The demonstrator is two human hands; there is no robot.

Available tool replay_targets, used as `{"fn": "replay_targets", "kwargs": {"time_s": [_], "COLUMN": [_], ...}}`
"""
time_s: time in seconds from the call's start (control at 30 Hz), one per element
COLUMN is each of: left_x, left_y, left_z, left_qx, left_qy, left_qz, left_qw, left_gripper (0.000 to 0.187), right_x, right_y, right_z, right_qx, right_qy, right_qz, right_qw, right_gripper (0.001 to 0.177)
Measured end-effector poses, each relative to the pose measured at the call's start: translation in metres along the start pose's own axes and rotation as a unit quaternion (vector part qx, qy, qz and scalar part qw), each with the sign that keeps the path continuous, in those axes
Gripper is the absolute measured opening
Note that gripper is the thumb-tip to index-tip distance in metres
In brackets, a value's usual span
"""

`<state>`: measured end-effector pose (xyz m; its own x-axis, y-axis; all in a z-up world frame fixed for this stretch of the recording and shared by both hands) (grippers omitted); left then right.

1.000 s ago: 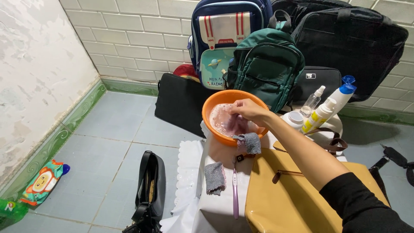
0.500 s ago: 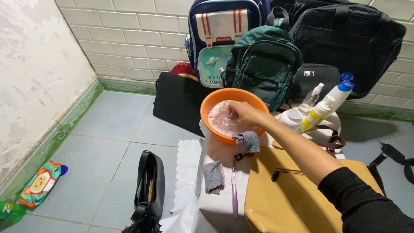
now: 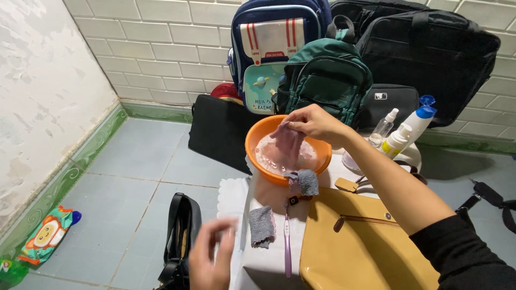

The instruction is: Cleaning a yellow leather bag by scrubbing with a toothbrush, applying cleaning solution, and wiping with a cloth.

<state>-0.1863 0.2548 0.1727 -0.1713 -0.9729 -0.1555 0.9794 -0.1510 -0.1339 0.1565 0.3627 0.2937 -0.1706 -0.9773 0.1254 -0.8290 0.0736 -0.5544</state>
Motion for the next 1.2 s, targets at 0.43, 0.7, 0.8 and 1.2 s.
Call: {"fn": "replay_targets", "kwargs": {"time_s": [0.43,0.7,0.8,1.2], "left_x": [-0.290,-0.307,-0.316,-0.265], "left_y": [0.223,0.268,0.254,0.144], "left_z": [-0.044,-0.087,-0.081,0.097], "left_qx": [-0.369,-0.537,-0.519,-0.142], "left_qy": [0.196,0.248,0.276,0.169], "left_qz": [-0.296,-0.298,-0.293,-0.288], "left_qw": [0.859,0.749,0.754,0.932], "left_gripper": [0.025,0.026,0.027,0.020], "right_x": [-0.076,-0.123,-0.098,-0.021], "right_y": [-0.002,0.045,0.021,-0.056], "right_z": [0.113,0.164,0.124,0.045], "right_qx": [0.266,0.419,0.369,0.031], "right_qy": [-0.009,0.087,0.039,-0.013], "right_qz": [0.049,0.027,0.064,0.109], "right_qw": [0.963,0.903,0.926,0.993], "right_gripper": [0.021,0.027,0.024,0.014]}}
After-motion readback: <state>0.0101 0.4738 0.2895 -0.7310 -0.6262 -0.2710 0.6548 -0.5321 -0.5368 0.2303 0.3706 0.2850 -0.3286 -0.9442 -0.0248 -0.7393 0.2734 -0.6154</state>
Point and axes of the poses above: each hand's wrist, its own x-axis away from the middle knuckle, its own y-axis out of the palm, z = x × y, the point moved 3 cm from there along -x, towards the middle knuckle, and after that the axes turned 9 degrees about y, right-handed, at the moved point
